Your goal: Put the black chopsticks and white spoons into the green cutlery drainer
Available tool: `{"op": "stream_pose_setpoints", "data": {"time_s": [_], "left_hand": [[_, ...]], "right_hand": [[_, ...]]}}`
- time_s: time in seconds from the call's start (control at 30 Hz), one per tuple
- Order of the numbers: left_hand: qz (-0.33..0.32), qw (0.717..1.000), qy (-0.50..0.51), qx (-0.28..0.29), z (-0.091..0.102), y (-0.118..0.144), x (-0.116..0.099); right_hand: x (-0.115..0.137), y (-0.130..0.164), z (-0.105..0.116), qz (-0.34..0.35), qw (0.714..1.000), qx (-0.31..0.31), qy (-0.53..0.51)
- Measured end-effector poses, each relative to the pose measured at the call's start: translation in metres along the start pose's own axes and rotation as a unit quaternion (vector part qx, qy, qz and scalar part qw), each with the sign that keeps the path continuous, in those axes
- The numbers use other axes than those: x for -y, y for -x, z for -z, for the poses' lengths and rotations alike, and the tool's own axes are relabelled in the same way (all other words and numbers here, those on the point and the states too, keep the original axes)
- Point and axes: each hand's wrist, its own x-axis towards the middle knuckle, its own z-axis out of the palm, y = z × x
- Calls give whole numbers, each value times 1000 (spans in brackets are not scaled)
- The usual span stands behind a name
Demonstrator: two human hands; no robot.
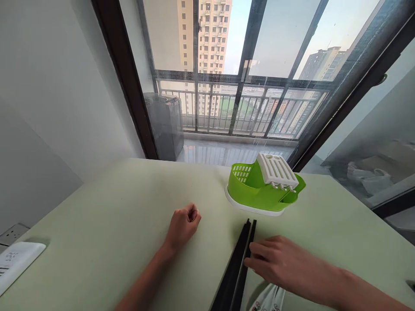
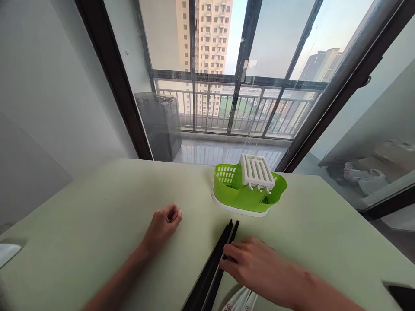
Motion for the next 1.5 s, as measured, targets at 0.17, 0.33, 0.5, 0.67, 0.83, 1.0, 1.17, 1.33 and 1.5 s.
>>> {"op": "stream_pose_setpoints", "data": {"time_s": [0.17, 0.33, 0.5, 0.67, 0.83, 1.0, 1.17, 1.33, 1.5], "left_hand": [[-10, 1000, -6, -2, -3, -2, 5], [-14, 1000, -12, -3, -4, -3, 5], [-15, 1000, -16, -3, -5, -3, 6], [-16, 1000, -13, -1, -4, -2, 6], [-16, 1000, -12, 1, -4, -2, 7], [-11, 1000, -12, 1, -4, -3, 9], [-12, 1000, -14, 1, -3, -2, 7], [-10, 1000, -16, 7, -3, -3, 8], [-11, 1000, -16, 3, -3, -3, 7]], "right_hand": [[-1, -2, -3, 40, 997, 26, 58], [-2, -7, -6, 62, 995, 23, 73], [-6, -8, -12, 71, 994, 20, 86], [-7, -10, -10, 99, 990, 36, 92], [-9, -16, -12, 110, 989, 54, 83], [-12, -21, -17, 124, 986, 69, 92], [-12, -24, -17, 128, 984, 77, 96], [-13, -25, -12, 125, 984, 81, 103], [-14, -28, 2, 108, 986, 78, 99]]}}
